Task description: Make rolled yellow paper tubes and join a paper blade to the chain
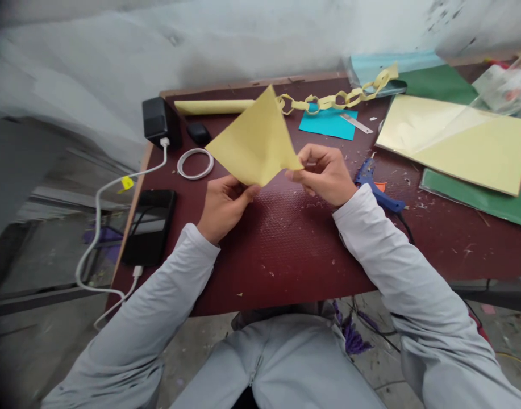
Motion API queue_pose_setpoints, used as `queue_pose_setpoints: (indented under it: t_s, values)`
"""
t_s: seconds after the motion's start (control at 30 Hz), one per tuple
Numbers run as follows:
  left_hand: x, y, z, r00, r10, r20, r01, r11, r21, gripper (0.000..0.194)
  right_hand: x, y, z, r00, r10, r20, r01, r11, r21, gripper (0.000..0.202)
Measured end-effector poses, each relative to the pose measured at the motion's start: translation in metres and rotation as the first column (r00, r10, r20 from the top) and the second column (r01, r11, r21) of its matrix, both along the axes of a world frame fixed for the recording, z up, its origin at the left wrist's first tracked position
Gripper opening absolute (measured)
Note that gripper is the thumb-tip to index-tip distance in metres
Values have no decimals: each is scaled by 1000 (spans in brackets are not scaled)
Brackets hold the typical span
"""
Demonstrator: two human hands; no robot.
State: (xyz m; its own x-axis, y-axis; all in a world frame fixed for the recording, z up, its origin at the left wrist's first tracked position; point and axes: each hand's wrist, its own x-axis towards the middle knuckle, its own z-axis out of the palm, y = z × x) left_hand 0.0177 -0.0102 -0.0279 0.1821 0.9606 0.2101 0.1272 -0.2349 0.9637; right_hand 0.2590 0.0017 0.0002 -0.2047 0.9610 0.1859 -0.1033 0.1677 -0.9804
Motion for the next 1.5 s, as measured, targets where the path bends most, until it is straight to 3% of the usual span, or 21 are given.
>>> queue_pose_setpoints:
  t_s: [0.13,0.27,0.37,0.5,0.63,0.77,1.0,1.27,1.4,1.5]
  values:
    - [7,-6,5,998,-65,-8,65,998,5,33,-9,-4,-6,985,93,145,-90,996,-23,37]
    - [5,-6,7,999,-39,-26,40,999,35,32,-8,-3,-7,988,29,155,-26,999,-20,43]
    - [2,-5,8,999,9,-31,-7,999,50,33,-6,-1,-8,987,61,146,-48,994,-94,43]
    - [5,-7,11,1000,-23,-12,24,999,49,36,-13,-4,-12,973,223,51,-206,951,-230,42]
    - [10,-9,13,994,-98,40,97,995,26,37,-22,-8,-15,978,196,-72,-207,955,-214,41]
    - [11,-8,12,986,-143,91,146,989,-28,36,-20,-8,-14,982,181,-50,-187,967,-172,33]
    - [2,-3,13,975,-147,166,166,981,-102,30,-1,2,-1,993,-30,-116,23,998,-64,26]
    - [-4,1,8,966,-165,198,195,971,-141,29,18,12,13,962,-208,-178,210,978,-4,34]
    - [-6,1,7,975,-135,177,162,976,-144,26,31,21,10,935,-300,-189,317,946,67,38]
    - [-7,0,7,976,-140,167,167,973,-160,24,37,28,1,919,-382,-102,393,912,122,33]
